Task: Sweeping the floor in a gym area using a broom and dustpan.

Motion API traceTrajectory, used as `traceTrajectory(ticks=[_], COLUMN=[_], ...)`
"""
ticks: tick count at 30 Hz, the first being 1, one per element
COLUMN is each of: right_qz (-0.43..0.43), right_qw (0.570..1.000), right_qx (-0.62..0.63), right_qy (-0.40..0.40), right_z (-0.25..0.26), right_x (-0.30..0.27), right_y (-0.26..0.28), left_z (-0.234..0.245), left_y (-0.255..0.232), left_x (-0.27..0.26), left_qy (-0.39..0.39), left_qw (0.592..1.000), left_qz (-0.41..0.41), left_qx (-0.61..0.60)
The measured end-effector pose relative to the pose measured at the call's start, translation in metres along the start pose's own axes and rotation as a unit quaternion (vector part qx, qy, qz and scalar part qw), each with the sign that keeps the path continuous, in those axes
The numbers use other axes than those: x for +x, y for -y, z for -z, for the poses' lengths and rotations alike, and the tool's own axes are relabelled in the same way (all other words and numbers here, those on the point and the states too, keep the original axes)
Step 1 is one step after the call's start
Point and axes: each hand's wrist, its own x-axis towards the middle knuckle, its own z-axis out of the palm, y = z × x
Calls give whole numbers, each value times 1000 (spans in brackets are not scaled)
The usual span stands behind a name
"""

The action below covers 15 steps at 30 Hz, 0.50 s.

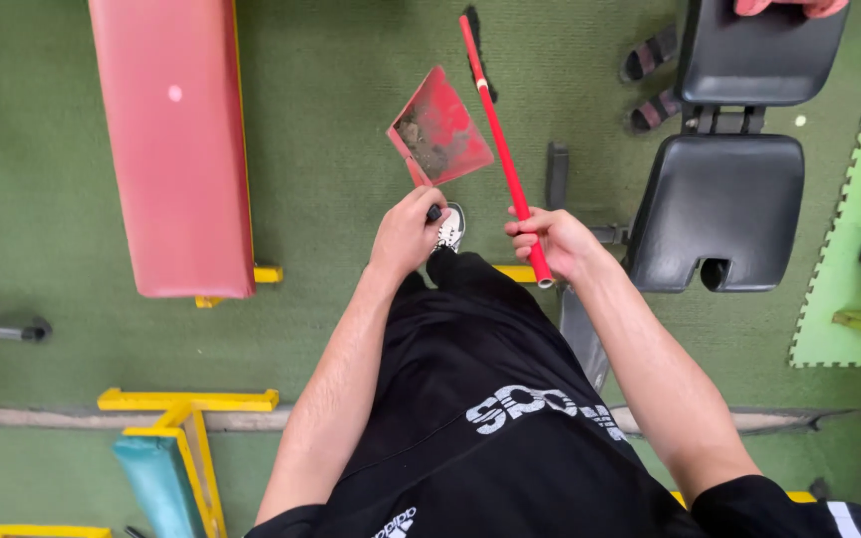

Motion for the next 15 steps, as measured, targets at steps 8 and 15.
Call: traceTrajectory(ticks=[8,15], right_qz=[71,140], right_qw=[997,984], right_qx=[36,-15], right_qy=[-16,-112], right_z=[-8,-57], right_x=[28,68], right_y=[86,181], left_z=[3,14], left_y=[6,16], left_x=[154,303], left_qy=[53,113], left_qw=[997,988], left_qz=[-58,-104], left_qx=[-3,-24])
